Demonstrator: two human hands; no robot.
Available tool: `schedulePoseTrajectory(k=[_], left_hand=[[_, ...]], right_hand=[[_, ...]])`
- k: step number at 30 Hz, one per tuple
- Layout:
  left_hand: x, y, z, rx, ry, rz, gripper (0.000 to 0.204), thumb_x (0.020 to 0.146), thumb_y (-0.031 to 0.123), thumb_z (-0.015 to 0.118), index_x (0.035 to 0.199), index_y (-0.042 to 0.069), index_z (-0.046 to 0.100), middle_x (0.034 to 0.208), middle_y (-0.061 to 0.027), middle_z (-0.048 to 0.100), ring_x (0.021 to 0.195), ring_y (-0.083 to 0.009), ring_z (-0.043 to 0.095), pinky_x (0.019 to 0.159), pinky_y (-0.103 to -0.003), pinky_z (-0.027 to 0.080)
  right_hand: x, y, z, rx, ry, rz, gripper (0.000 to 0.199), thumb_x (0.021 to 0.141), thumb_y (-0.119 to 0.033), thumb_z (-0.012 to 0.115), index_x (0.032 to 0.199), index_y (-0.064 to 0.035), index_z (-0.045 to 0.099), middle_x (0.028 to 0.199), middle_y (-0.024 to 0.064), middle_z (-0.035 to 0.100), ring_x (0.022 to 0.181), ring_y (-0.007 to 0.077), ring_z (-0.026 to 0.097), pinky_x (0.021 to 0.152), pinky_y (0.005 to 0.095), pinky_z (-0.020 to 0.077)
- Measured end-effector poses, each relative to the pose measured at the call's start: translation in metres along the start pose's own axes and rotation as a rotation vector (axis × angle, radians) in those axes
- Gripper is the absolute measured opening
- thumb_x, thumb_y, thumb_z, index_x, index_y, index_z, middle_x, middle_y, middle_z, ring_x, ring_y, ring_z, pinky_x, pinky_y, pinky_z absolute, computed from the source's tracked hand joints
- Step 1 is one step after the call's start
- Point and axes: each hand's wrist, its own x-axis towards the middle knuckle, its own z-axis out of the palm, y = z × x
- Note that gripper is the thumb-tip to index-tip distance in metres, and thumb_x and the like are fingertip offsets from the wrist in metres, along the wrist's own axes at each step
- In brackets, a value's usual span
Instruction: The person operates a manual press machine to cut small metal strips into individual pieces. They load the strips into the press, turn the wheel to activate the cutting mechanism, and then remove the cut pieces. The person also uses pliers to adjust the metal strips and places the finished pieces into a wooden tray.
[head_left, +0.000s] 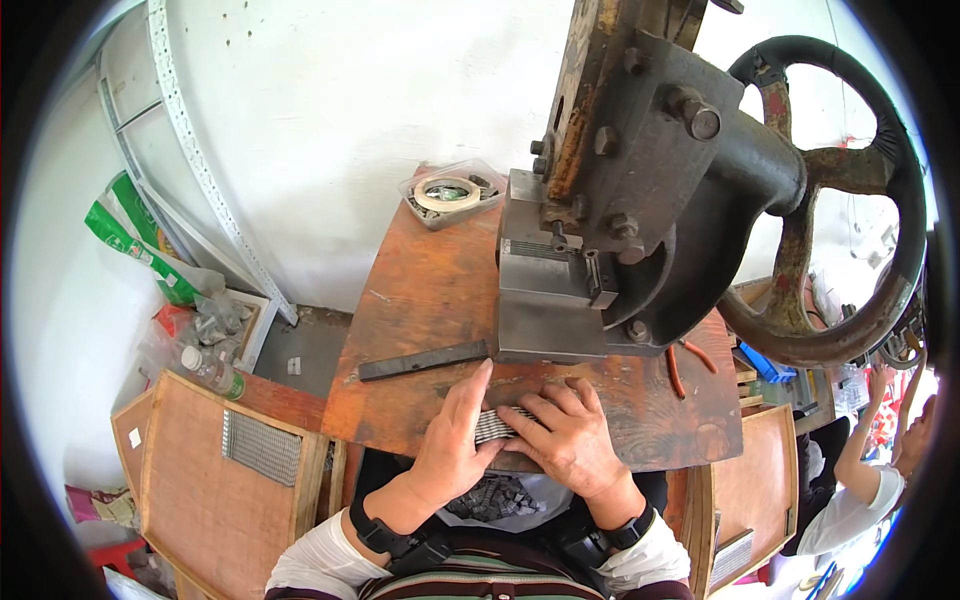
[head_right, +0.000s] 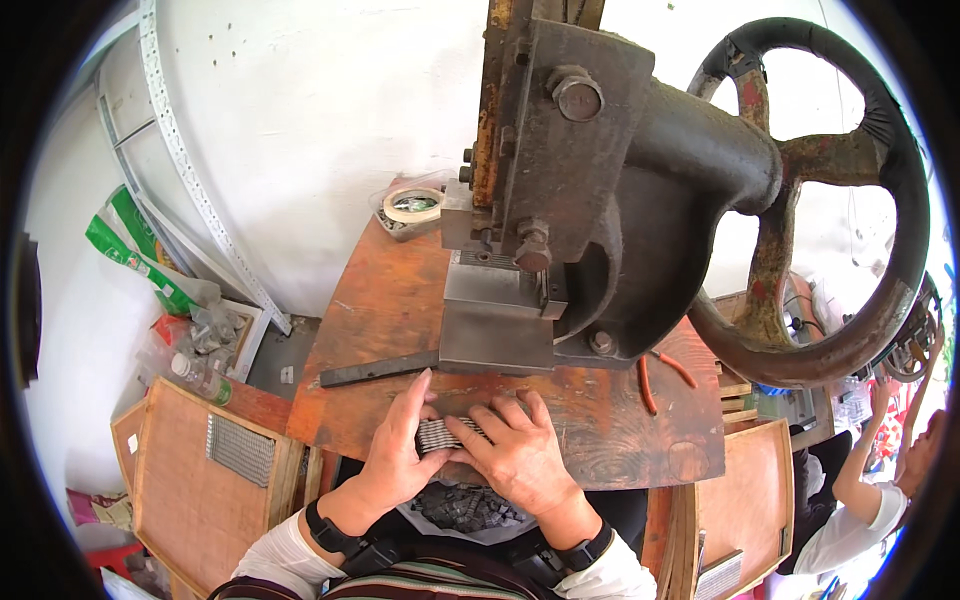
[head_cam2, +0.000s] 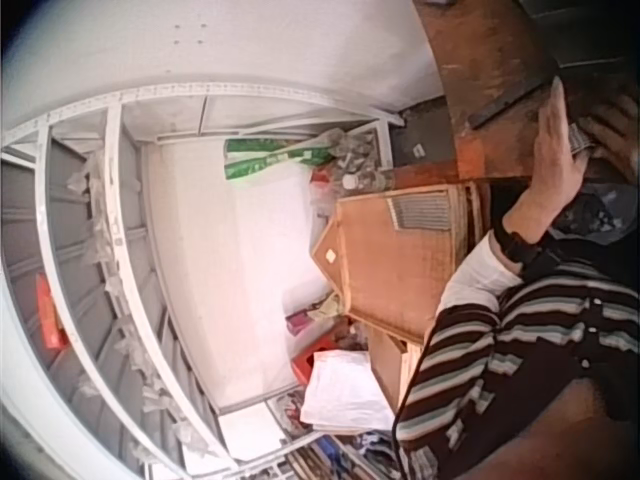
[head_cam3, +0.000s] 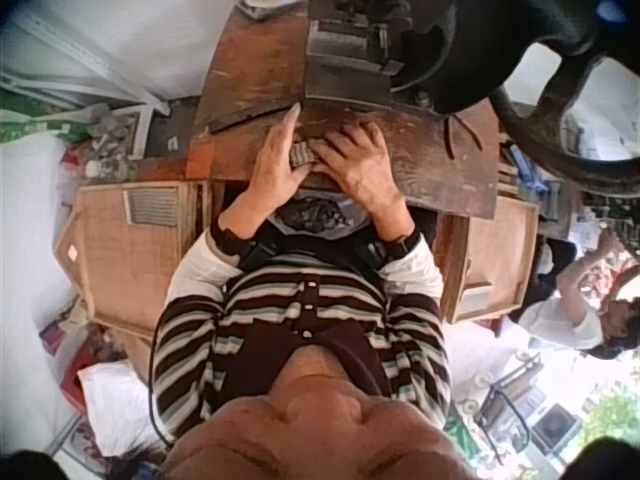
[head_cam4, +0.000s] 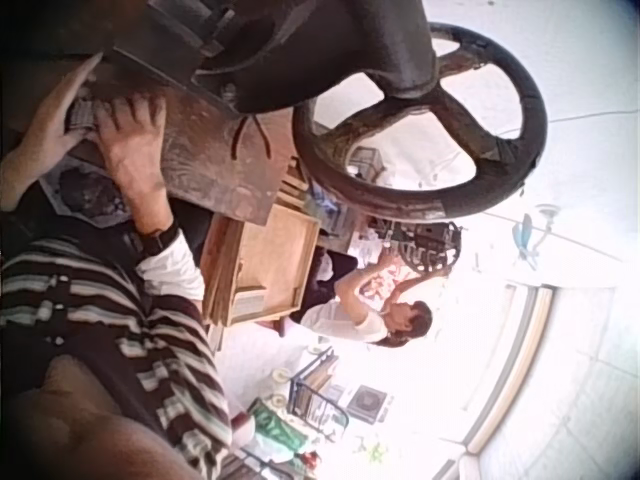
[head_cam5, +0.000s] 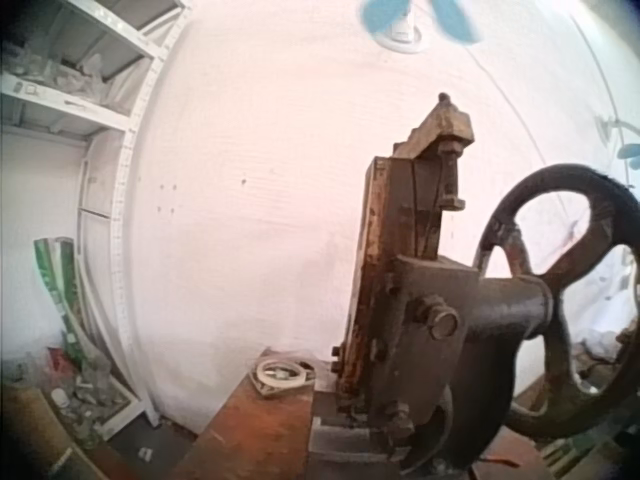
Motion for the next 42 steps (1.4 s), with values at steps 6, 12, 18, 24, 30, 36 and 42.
schedulePoseTrajectory(k=[6,12,18,24,30,36,42], left_hand=[[0.001,0.001,-0.001,-0.007,-0.023,-0.008,0.102,0.063,-0.002,0.080,0.148,0.005,0.024,0.115,-0.0187,0.054,0.092,-0.0285,0.062,0.082,-0.037,0.051],[0.000,0.001,0.000,-0.070,-0.037,-0.051,0.101,0.063,-0.003,0.079,0.148,0.007,0.024,0.116,-0.0203,0.053,0.101,-0.0350,0.058,0.085,-0.041,0.050],[0.000,-0.004,-0.002,-0.022,-0.031,-0.033,0.105,0.060,-0.002,0.083,0.148,0.006,0.025,0.114,-0.0167,0.055,0.093,-0.0264,0.061,0.082,-0.036,0.051],[0.001,-0.002,0.000,-0.015,-0.017,-0.021,0.105,0.060,-0.002,0.083,0.148,0.007,0.025,0.114,-0.0165,0.055,0.091,-0.0256,0.061,0.081,-0.036,0.052],[0.003,0.002,-0.001,-0.084,-0.077,-0.091,0.101,0.063,-0.003,0.079,0.148,0.009,0.025,0.113,-0.0167,0.056,0.102,-0.0330,0.057,0.087,-0.039,0.049],[0.001,0.000,-0.003,0.012,-0.161,-0.051,0.082,0.067,0.001,0.078,0.138,0.004,0.037,0.113,-0.0177,0.057,0.103,-0.0358,0.056,0.089,-0.042,0.046],[0.015,0.018,0.003,0.221,-0.183,0.113,0.060,0.067,0.012,0.078,0.120,0.001,0.051,0.114,-0.0192,0.056,0.104,-0.0367,0.053,0.089,-0.044,0.043]], right_hand=[[-0.012,0.000,0.006,0.045,0.021,0.101,0.047,0.070,-0.038,0.073,0.108,-0.0098,0.067,0.106,0.0051,0.064,0.098,0.0255,0.058,0.091,0.0449,0.0417],[-0.016,0.006,0.010,0.289,0.038,0.206,0.053,0.067,-0.037,0.075,0.113,-0.0104,0.065,0.113,0.0096,0.061,0.103,0.0302,0.055,0.090,0.0435,0.0429],[-0.016,0.009,-0.002,-0.004,-0.050,0.076,0.053,0.066,-0.034,0.076,0.115,-0.0178,0.066,0.122,0.0099,0.058,0.111,0.0320,0.051,0.092,0.0455,0.0412],[-0.016,-0.007,-0.006,-0.014,-0.051,0.131,0.048,0.069,-0.038,0.074,0.115,-0.0259,0.067,0.125,0.0082,0.055,0.114,0.0322,0.048,0.095,0.0492,0.0366],[-0.028,0.001,0.001,-0.011,0.001,0.207,0.046,0.070,-0.028,0.075,0.114,-0.0216,0.067,0.124,0.0088,0.057,0.116,0.0342,0.048,0.096,0.0487,0.0376],[-0.018,0.015,0.008,0.519,0.010,0.318,0.070,0.071,-0.009,0.075,0.135,-0.0093,0.048,0.112,0.0076,0.065,0.108,0.0321,0.052,0.096,0.0434,0.0390],[-0.020,0.016,0.009,0.528,0.006,0.362,0.075,0.071,-0.007,0.075,0.139,-0.0086,0.042,0.109,0.0068,0.066,0.105,0.0312,0.053,0.097,0.0432,0.0387]])
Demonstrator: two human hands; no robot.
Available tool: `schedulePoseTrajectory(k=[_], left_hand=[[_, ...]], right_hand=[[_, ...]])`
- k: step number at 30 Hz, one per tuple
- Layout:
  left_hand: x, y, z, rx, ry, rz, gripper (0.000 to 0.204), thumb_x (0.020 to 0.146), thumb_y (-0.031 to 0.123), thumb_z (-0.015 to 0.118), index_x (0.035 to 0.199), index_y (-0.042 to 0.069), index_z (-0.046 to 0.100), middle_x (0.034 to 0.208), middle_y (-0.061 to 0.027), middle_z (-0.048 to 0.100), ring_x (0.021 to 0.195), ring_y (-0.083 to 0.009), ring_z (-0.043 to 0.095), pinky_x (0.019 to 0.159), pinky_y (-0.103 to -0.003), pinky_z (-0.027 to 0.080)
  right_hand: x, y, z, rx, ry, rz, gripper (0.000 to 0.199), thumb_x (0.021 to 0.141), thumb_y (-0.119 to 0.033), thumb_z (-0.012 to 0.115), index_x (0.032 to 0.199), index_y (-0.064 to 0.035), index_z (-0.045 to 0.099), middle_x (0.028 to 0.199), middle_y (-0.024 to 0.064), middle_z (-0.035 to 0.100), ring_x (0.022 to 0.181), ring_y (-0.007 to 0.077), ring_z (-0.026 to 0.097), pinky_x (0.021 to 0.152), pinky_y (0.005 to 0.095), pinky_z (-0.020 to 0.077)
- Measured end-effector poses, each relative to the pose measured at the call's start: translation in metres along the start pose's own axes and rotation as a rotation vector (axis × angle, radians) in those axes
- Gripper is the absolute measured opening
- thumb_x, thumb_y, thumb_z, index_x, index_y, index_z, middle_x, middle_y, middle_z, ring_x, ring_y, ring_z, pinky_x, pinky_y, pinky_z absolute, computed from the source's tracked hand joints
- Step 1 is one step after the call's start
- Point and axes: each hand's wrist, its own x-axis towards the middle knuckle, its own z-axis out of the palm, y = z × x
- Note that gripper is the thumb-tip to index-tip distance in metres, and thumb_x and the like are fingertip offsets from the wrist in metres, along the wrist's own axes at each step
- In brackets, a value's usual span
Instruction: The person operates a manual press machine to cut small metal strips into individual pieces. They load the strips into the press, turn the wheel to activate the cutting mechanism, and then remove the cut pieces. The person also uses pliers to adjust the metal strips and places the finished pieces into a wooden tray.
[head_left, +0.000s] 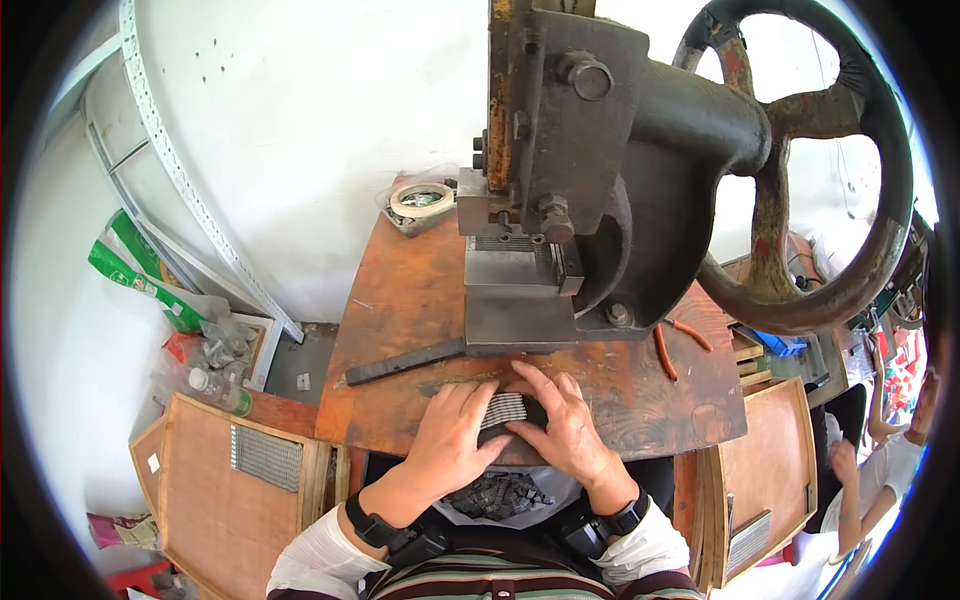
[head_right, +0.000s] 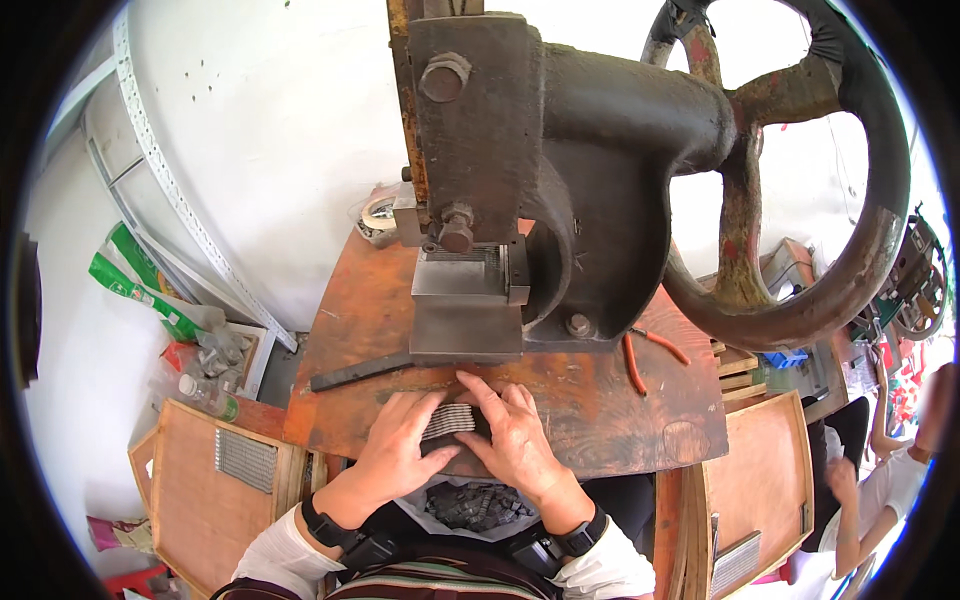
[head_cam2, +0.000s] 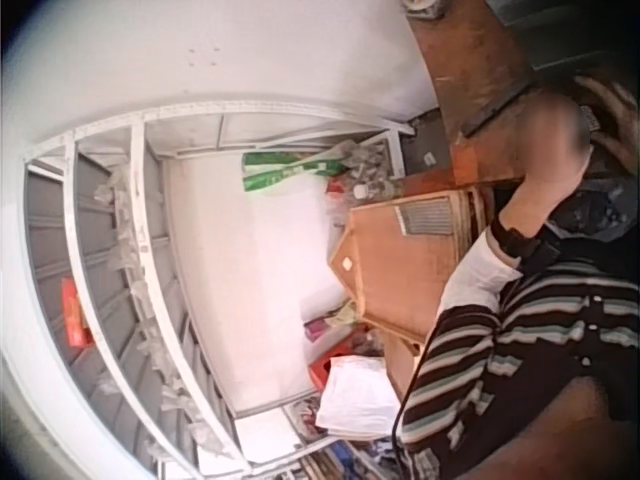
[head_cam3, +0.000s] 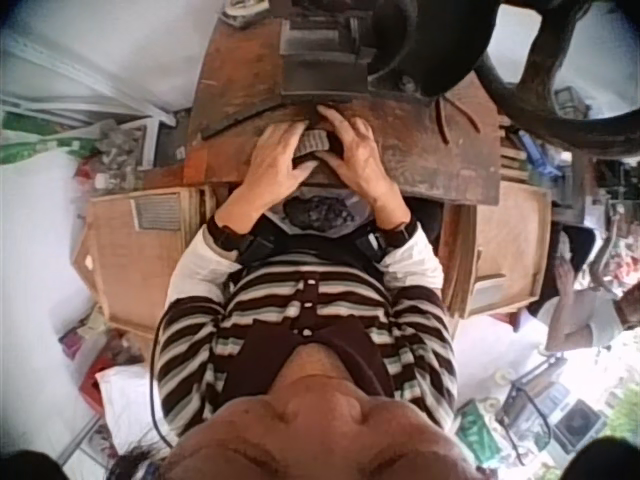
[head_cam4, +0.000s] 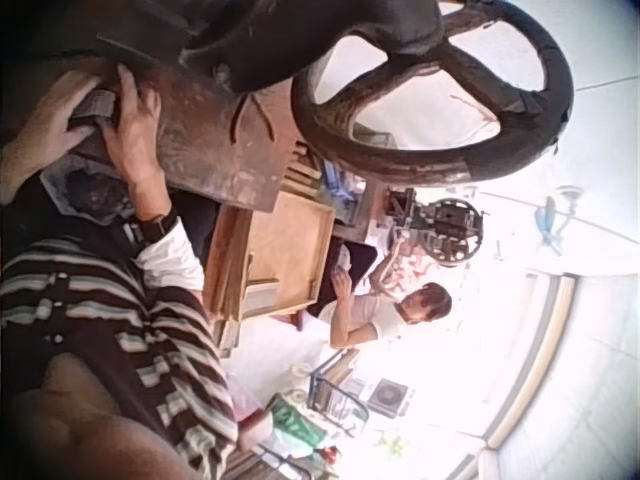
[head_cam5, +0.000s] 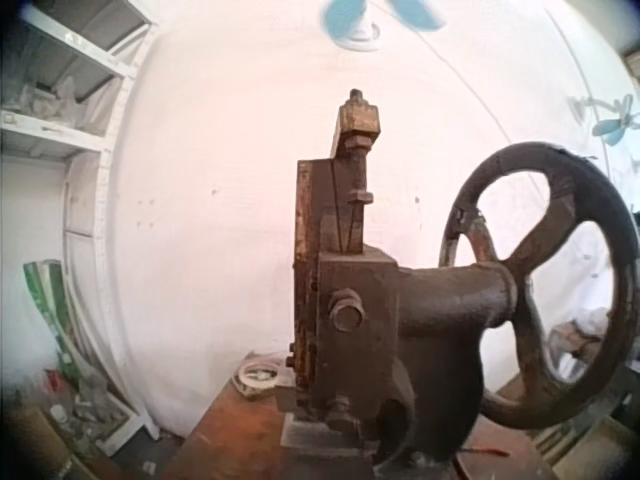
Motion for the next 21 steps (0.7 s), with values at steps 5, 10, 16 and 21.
schedulePoseTrajectory(k=[5,10,16,21], left_hand=[[0.004,-0.013,0.008,0.068,-0.018,0.059,0.050,0.068,0.018,0.078,0.110,0.001,0.058,0.102,-0.0148,0.059,0.094,-0.0358,0.054,0.083,-0.044,0.044],[0.009,0.002,0.009,0.193,0.024,0.046,0.048,0.069,0.028,0.077,0.106,0.002,0.059,0.096,-0.0130,0.059,0.090,-0.0339,0.055,0.078,-0.042,0.044],[0.015,-0.002,0.026,0.376,-0.002,0.062,0.047,0.070,0.035,0.077,0.098,0.001,0.059,0.088,-0.0137,0.059,0.082,-0.0319,0.056,0.071,-0.039,0.045],[0.006,-0.006,0.018,-0.473,0.145,-0.168,0.047,0.081,0.043,0.070,0.098,0.001,0.057,0.079,-0.0104,0.056,0.071,-0.0253,0.053,0.066,-0.036,0.045]], right_hand=[[-0.002,0.006,-0.002,0.148,0.015,0.031,0.075,0.073,-0.006,0.074,0.140,-0.0084,0.041,0.109,0.0071,0.066,0.107,0.0312,0.053,0.097,0.0415,0.0407],[-0.007,0.012,-0.006,0.232,0.116,0.063,0.062,0.077,-0.007,0.073,0.134,-0.0067,0.048,0.110,0.0104,0.065,0.106,0.0289,0.055,0.091,0.0379,0.0464],[-0.010,0.015,-0.003,0.240,0.297,0.156,0.042,0.080,-0.009,0.071,0.120,-0.0042,0.059,0.104,0.0116,0.067,0.098,0.0291,0.059,0.087,0.0375,0.0485],[-0.009,0.018,0.000,0.229,0.298,0.171,0.040,0.079,-0.011,0.072,0.117,-0.0045,0.060,0.103,0.0115,0.067,0.097,0.0293,0.060,0.086,0.0375,0.0486]])
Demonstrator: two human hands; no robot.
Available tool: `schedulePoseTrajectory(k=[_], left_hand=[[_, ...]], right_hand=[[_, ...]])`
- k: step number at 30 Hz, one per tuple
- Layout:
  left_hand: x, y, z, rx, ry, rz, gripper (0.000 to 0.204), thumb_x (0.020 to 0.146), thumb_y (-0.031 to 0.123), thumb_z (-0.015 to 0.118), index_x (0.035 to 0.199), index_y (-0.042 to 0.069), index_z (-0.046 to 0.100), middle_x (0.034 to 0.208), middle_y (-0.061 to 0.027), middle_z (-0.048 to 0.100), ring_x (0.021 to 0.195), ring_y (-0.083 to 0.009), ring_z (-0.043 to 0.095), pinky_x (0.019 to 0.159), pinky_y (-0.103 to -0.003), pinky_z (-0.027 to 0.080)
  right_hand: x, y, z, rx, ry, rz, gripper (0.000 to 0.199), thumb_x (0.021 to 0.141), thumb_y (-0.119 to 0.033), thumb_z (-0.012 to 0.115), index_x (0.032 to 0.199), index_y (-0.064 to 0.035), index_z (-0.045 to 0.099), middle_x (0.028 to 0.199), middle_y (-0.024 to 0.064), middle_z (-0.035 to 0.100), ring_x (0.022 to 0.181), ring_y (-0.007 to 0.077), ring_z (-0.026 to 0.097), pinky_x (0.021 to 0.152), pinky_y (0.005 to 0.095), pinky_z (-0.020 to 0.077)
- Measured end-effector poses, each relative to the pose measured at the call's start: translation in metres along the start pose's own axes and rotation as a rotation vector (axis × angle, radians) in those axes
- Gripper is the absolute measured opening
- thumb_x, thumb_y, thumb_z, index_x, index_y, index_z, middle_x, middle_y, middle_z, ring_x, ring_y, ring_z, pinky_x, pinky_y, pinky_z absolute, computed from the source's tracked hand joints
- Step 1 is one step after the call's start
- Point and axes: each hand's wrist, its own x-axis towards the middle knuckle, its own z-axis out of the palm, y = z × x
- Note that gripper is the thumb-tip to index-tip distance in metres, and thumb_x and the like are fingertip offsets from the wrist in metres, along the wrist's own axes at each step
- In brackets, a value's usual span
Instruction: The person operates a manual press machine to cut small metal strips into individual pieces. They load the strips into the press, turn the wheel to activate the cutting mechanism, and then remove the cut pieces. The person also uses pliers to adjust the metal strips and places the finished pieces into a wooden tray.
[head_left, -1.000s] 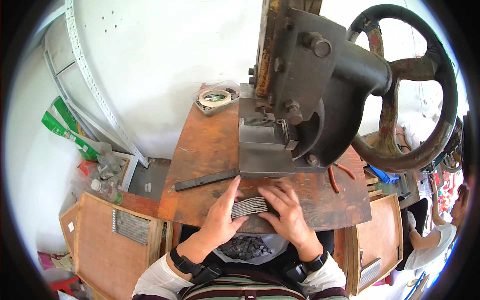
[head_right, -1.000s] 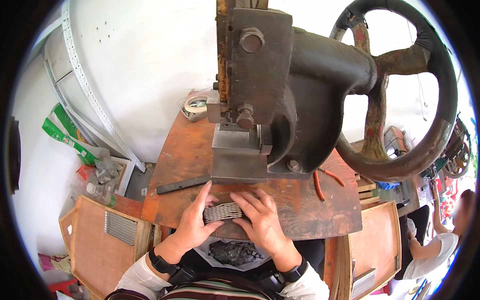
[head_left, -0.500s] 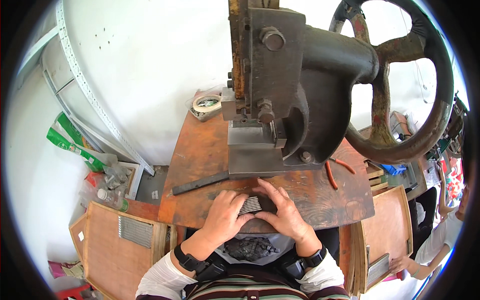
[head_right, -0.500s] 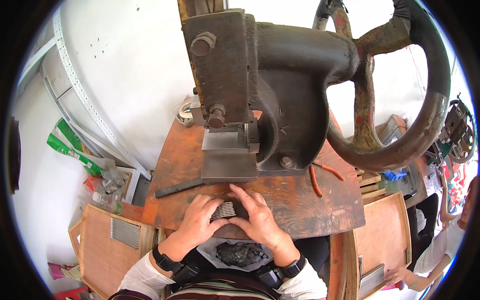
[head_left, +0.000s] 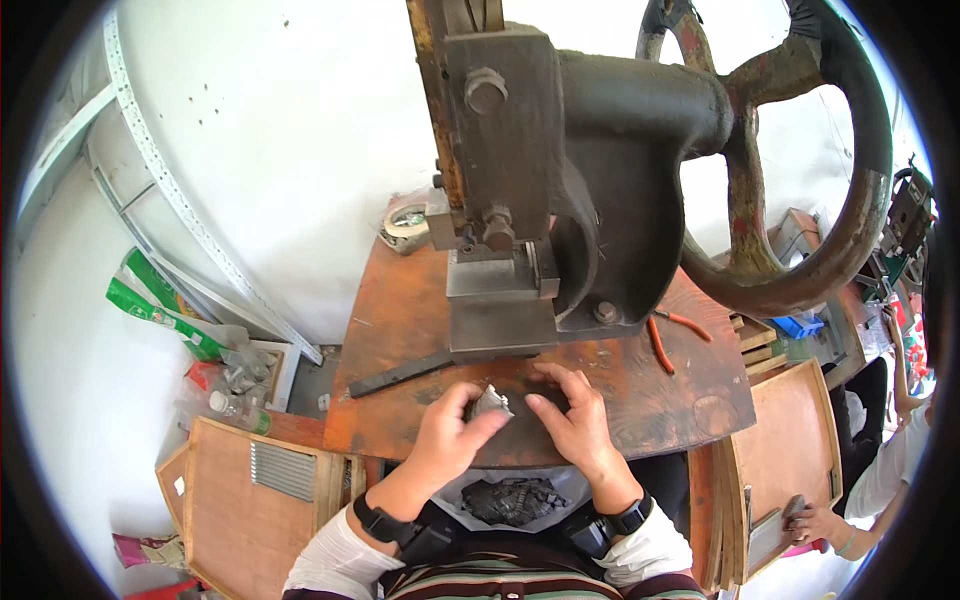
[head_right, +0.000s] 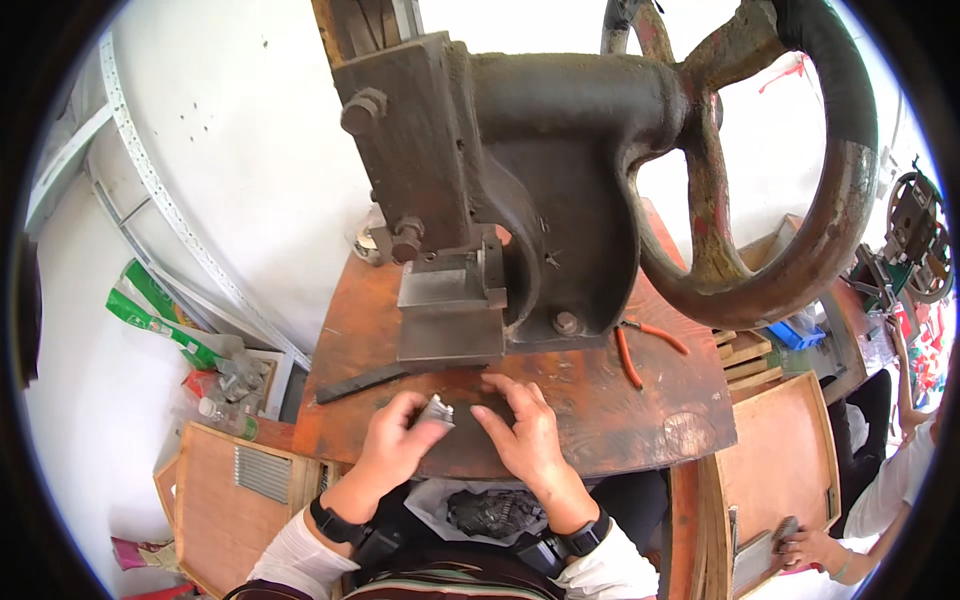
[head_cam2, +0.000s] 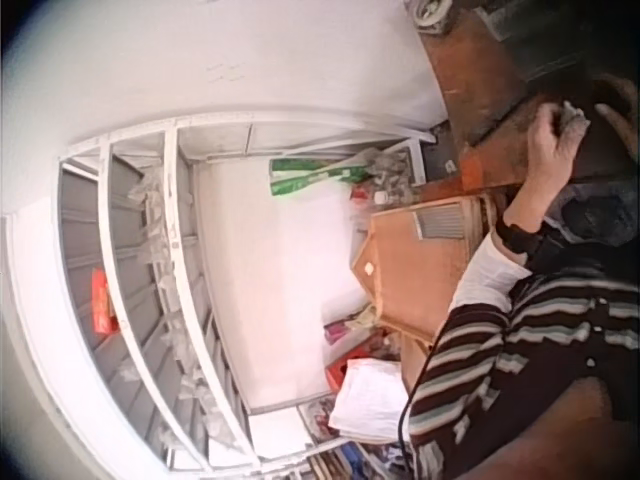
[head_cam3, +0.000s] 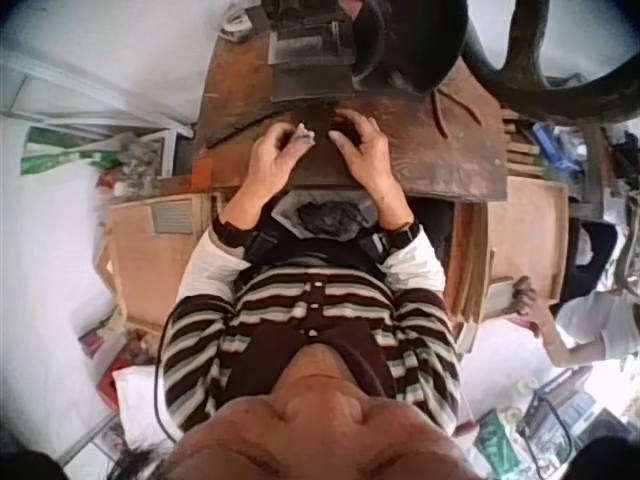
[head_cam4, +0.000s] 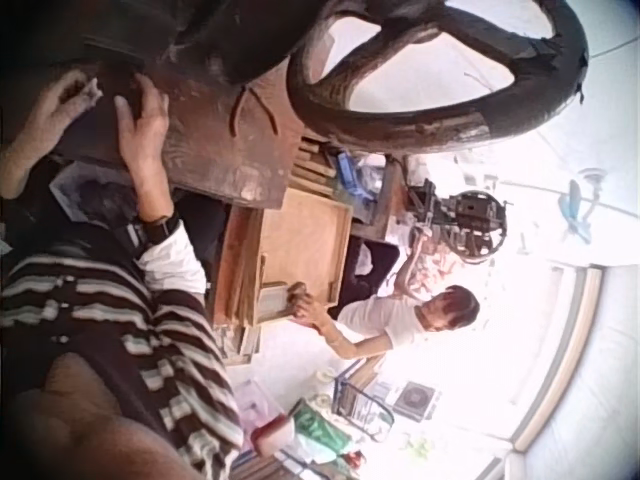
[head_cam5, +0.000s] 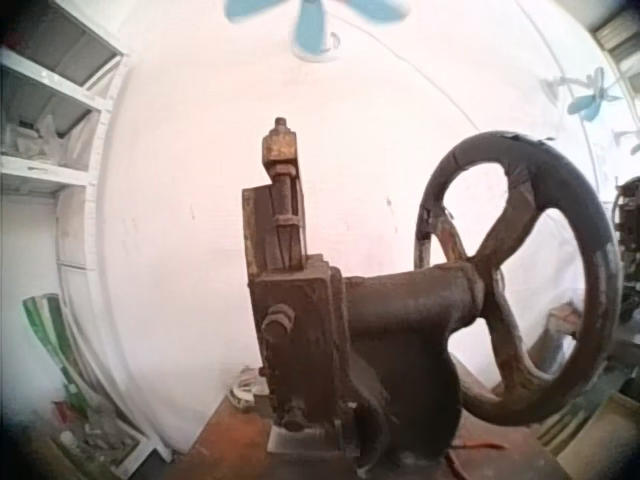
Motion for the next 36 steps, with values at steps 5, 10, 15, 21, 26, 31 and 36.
schedulePoseTrajectory(k=[5,10,15,21,26,31,36], left_hand=[[0.000,0.023,-0.027,-1.467,-0.145,-0.479,0.063,0.087,0.066,0.049,0.095,0.004,0.057,0.074,-0.0052,0.049,0.069,-0.0176,0.045,0.064,-0.030,0.038],[-0.008,0.029,-0.031,-1.581,-0.148,-0.522,0.062,0.087,0.066,0.048,0.091,0.005,0.056,0.073,-0.0039,0.047,0.067,-0.0174,0.043,0.063,-0.031,0.037],[-0.001,0.024,-0.013,-1.531,-0.270,-0.625,0.064,0.085,0.069,0.049,0.087,0.006,0.053,0.071,-0.0044,0.046,0.065,-0.0182,0.043,0.061,-0.032,0.036],[-0.062,-0.006,-0.012,-0.758,-0.499,-0.606,0.061,0.083,0.059,0.063,0.101,0.002,0.058,0.069,0.0018,0.052,0.051,-0.0101,0.041,0.046,-0.025,0.033],[-0.063,0.002,0.009,-0.611,-0.629,-0.900,0.032,0.094,0.034,0.057,0.104,0.004,0.061,0.078,0.0025,0.056,0.054,-0.0076,0.044,0.049,-0.019,0.032],[-0.069,0.004,0.024,-0.026,-0.555,-1.060,0.042,0.099,0.026,0.049,0.136,0.007,0.052,0.139,-0.0014,0.049,0.057,-0.0001,0.040,0.048,-0.017,0.032],[-0.108,-0.074,0.015,-0.089,-0.513,-1.165,0.046,0.087,0.051,0.059,0.111,0.012,0.063,0.099,-0.0022,0.064,0.092,-0.0141,0.057,0.084,-0.035,0.039]], right_hand=[[0.000,-0.001,0.004,0.025,0.019,-0.023,0.039,0.077,-0.007,0.073,0.114,-0.0042,0.062,0.100,0.0112,0.068,0.093,0.0289,0.060,0.083,0.0367,0.0489],[-0.002,-0.002,0.005,0.008,0.005,-0.057,0.038,0.076,-0.008,0.074,0.113,-0.0042,0.063,0.099,0.0121,0.067,0.092,0.0297,0.060,0.081,0.0372,0.0494],[-0.004,0.004,-0.008,-0.111,0.115,-0.118,0.032,0.075,-0.012,0.076,0.106,-0.0075,0.067,0.099,0.0131,0.067,0.091,0.0319,0.061,0.081,0.0404,0.0500],[-0.012,0.001,-0.049,-0.300,0.177,-0.319,0.027,0.081,-0.020,0.071,0.104,-0.0065,0.064,0.104,0.0127,0.062,0.091,0.0312,0.061,0.075,0.0375,0.0525],[-0.035,0.019,-0.088,-0.406,0.339,-0.174,0.025,0.082,-0.022,0.070,0.099,-0.0059,0.062,0.086,0.0107,0.064,0.073,0.0291,0.064,0.062,0.0359,0.0525],[-0.034,0.025,-0.080,-0.386,0.341,-0.236,0.024,0.083,-0.023,0.069,0.096,-0.0051,0.061,0.082,0.0110,0.064,0.072,0.0288,0.064,0.061,0.0358,0.0523],[-0.029,0.030,-0.075,-0.189,0.361,-0.229,0.018,0.083,-0.019,0.069,0.092,-0.0044,0.063,0.084,0.0133,0.064,0.075,0.0328,0.064,0.064,0.0395,0.0523]])
